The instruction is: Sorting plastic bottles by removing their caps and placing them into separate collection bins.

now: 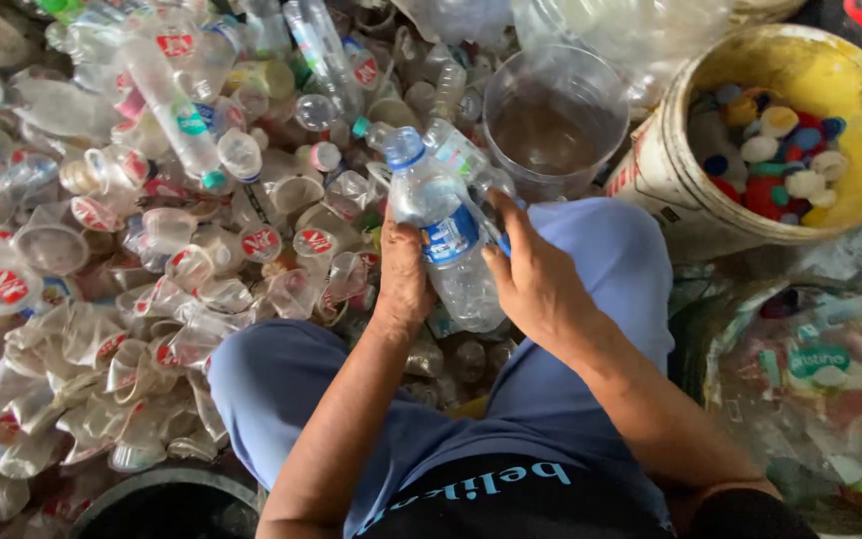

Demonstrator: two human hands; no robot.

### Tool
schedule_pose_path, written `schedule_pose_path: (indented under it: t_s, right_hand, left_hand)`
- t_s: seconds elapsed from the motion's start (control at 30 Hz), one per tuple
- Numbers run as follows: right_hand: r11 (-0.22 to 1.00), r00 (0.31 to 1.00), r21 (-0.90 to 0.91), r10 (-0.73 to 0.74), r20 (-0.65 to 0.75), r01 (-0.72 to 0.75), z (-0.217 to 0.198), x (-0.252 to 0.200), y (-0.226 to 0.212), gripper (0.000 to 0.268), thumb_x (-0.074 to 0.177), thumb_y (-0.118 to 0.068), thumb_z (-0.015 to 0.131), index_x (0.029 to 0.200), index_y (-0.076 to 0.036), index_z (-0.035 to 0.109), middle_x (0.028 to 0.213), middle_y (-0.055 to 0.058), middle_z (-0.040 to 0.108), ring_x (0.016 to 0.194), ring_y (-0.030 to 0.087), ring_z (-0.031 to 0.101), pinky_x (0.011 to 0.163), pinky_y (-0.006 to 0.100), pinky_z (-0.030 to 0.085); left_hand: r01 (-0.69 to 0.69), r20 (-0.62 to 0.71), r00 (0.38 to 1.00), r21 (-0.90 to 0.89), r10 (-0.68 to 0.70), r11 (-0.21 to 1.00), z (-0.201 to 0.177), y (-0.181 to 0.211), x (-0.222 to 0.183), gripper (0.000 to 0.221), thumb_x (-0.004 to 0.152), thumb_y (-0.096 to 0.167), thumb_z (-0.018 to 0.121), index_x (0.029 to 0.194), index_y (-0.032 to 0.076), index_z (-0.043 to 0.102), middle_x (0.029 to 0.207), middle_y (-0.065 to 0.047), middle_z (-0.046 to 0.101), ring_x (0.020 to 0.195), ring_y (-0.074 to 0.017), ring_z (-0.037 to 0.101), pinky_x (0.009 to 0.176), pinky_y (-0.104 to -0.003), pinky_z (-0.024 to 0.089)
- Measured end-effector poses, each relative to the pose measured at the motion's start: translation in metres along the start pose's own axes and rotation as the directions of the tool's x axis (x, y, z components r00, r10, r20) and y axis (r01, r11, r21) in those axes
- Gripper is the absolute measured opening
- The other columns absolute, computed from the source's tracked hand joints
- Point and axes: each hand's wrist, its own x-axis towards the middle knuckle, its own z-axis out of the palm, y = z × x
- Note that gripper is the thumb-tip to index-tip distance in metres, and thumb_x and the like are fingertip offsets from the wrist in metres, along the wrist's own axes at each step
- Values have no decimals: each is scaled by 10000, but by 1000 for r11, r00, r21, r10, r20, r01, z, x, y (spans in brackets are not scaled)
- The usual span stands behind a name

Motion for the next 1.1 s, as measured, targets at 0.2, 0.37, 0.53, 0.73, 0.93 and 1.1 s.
schedule_pose_path:
  t_s: [0.2,0.37,0.53,0.73,0.93,1.1]
  right_hand:
    - [961,801,-254,239,549,-112,-36,-25,-14,526,997,-189,496,1513,-187,396,1245,193,717,1043,431,735,895,589,595]
    - [993,937,-51,-86,339,110,-24,-17,-28,482,961,-174,623,1412,-47,511,1136,299,709,1001,489,698,806,601,571]
    - [999,971,16,-45,234,43,10,2,3,393,1009,-276,586,1386,-170,552,970,178,748,909,408,732,755,535,577]
    - [988,999,149,-37,16,34,15,-2,-3,461,937,-346,743,1316,-129,597,1065,208,692,961,423,713,753,528,571]
    - [971,944,-213,-30,329,105,-15,-21,-31,570,1003,-388,551,1545,-331,382,1123,109,712,863,409,746,750,635,582]
    - [968,961,-233,-20,278,87,-14,-21,-31,576,1049,-331,493,1610,-324,358,917,128,729,650,339,746,645,527,617]
  left_hand:
    - [349,-107,877,-529,-469,774,-45,45,10,820,906,788,457,1159,48,704,1045,-195,755,924,-325,762,875,-535,617]
    - [434,20,840,-624,-541,650,-18,62,-13,904,818,835,556,1149,5,698,1043,-252,740,930,-386,753,874,-597,606]
    - [418,-31,823,-642,-567,642,-27,38,-12,902,801,852,567,1163,42,731,1070,-228,752,979,-397,748,946,-589,581]
    - [435,-25,814,-636,-581,638,-25,36,-7,867,808,831,568,1221,86,731,1143,-205,751,1029,-375,743,1002,-541,575]
    - [413,-50,811,-657,-583,630,-34,40,1,806,788,773,662,1199,86,747,1163,-198,748,1066,-396,729,1028,-541,557]
    - [513,15,763,-622,-646,592,-24,48,-8,820,763,815,649,1117,86,775,1080,-199,762,1003,-383,744,969,-541,580]
